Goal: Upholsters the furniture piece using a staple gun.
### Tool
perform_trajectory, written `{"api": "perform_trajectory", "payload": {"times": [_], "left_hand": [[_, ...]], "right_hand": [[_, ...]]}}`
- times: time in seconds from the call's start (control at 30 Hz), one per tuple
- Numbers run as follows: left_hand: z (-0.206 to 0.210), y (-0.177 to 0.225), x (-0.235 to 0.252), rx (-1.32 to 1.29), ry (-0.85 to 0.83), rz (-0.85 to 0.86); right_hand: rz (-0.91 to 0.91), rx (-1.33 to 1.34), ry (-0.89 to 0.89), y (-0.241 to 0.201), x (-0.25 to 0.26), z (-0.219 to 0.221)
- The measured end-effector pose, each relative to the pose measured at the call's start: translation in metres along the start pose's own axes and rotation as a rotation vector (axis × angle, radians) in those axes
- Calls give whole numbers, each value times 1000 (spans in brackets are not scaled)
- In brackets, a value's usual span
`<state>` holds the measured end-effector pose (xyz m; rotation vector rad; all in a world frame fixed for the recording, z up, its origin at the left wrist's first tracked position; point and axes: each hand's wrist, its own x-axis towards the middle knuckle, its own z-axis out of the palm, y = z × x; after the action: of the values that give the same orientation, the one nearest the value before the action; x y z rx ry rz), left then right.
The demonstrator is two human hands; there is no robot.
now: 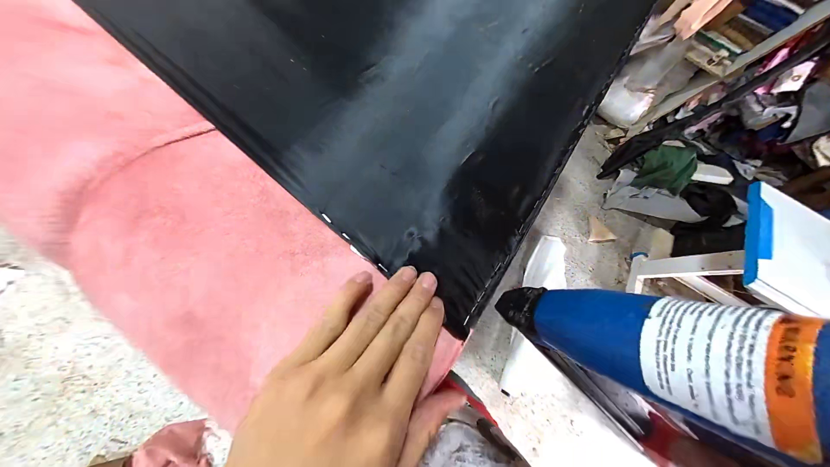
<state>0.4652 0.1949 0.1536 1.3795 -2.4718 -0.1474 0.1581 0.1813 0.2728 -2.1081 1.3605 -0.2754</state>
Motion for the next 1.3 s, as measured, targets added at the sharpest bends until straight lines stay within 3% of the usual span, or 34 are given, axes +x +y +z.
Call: {"api": "perform_trajectory", "payload": {"times": [0.13,0.27,0.43,0.63,0.8,1.0,1.1,1.2,1.3], "left_hand": [[12,7,-6,39,171,21],[10,9,-7,26,202,52],[-2,0,-2,-79,140,130],[-15,-41,12,-144,15,367],[-19,-68,23,-239,-64,470],[-19,-79,17,-351,-30,474],[-26,-90,10,-554,13,435],[-32,-113,4,-776,65,343],[-38,-157,5,-720,90,248]], "right_hand": [[-151,-105,-3,22,-1,10],[-53,29,47,17,-6,32],[47,63,61,-32,-4,38],[233,15,131,-80,10,51],[207,-292,224,-113,28,72],[321,-342,288,-134,48,77],[356,-307,261,-139,55,76],[373,-275,274,-146,66,76],[408,-244,230,-150,76,76]]}}
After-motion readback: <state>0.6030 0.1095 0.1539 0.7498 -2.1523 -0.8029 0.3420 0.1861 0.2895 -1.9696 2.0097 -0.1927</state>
